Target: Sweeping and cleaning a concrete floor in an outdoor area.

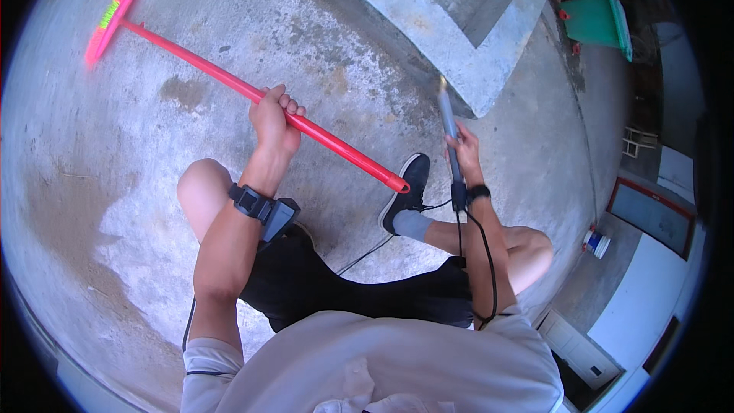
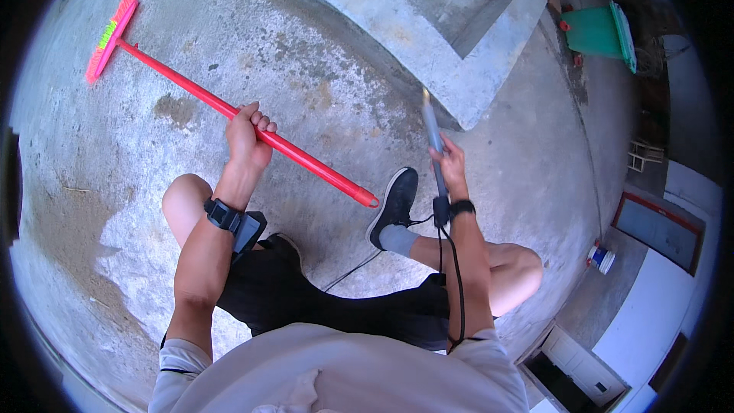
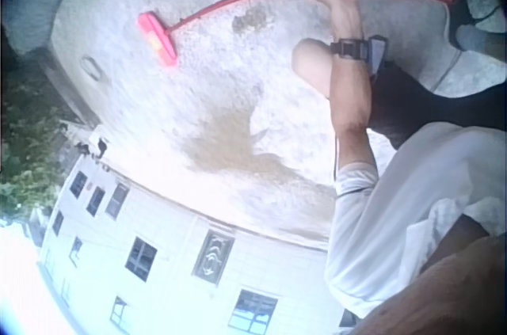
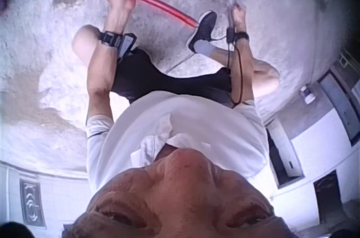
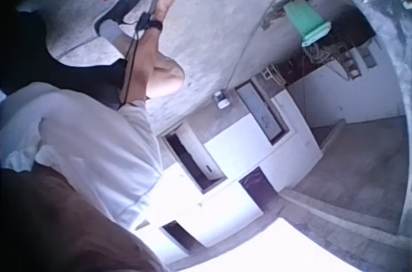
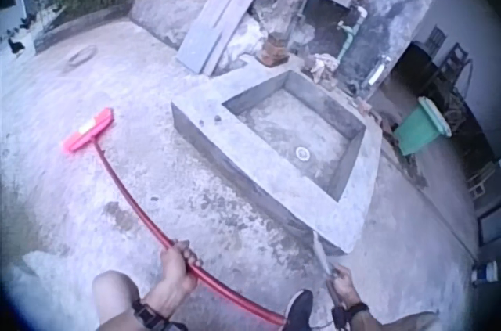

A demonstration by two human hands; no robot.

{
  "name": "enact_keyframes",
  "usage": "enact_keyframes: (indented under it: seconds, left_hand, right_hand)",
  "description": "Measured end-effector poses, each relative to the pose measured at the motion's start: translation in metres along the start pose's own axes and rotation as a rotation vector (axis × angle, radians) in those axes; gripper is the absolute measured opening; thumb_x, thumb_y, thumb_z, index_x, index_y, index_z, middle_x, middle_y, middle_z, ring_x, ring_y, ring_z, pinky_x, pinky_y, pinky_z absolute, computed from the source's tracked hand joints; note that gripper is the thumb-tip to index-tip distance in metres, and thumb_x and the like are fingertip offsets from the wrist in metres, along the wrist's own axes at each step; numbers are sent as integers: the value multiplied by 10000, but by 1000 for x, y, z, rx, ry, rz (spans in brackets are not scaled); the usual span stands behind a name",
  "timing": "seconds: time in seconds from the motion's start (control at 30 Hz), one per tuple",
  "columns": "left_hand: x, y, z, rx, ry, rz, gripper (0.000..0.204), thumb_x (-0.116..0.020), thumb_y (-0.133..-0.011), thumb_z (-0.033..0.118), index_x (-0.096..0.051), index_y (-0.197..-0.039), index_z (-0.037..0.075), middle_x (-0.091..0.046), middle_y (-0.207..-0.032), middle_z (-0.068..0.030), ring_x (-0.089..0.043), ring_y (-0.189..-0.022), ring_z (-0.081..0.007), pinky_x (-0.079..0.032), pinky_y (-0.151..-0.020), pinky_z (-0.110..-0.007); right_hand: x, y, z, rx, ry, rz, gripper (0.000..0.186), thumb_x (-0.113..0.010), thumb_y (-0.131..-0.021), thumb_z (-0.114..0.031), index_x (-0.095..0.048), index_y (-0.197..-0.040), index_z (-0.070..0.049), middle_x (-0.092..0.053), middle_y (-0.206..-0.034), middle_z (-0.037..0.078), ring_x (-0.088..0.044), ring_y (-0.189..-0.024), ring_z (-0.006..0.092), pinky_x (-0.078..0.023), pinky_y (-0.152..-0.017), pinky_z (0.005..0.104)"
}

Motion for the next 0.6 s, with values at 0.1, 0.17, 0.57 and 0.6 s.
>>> enact_keyframes:
  seconds: [0.1,0.17,0.57,0.6]
  left_hand:
    - [11,-2,7,-5,5,-16,221,-504,-834,-7,-331,-877,123,-361,-572,-4,-393,-463,-139,-377,-430,-318]
    - [11,3,5,3,-13,-12,223,-508,-834,-6,-335,-870,130,-359,-569,6,-393,-462,-130,-371,-427,-308]
    - [11,23,26,7,52,-3,199,-498,-834,-22,-354,-849,114,-384,-567,-12,-388,-446,-139,-366,-421,-318]
    - [4,22,24,11,71,-15,199,-498,-834,-22,-354,-849,114,-384,-567,-12,-388,-446,-139,-366,-421,-318]
  right_hand:
    - [-83,-54,-59,76,-59,-159,531,-664,-807,-36,-486,-1308,-40,-600,-828,38,-526,-537,111,-446,-461,251]
    - [-117,-82,-71,103,-67,-177,510,-698,-786,-82,-533,-1267,-40,-635,-903,67,-547,-602,114,-477,-482,276]
    - [-47,-14,-28,-67,242,47,511,-702,-767,-85,-551,-1252,-35,-635,-820,75,-578,-592,141,-497,-459,297]
    - [-52,-28,-36,-69,286,61,512,-706,-764,-92,-553,-1249,-34,-633,-811,78,-574,-580,145,-495,-454,304]
Point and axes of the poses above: each hand's wrist, its own y-axis away from the middle knuckle, its own x-axis out of the back of the hand, z = x × y, the point moved 6 cm from there along -y, towards the middle knuckle
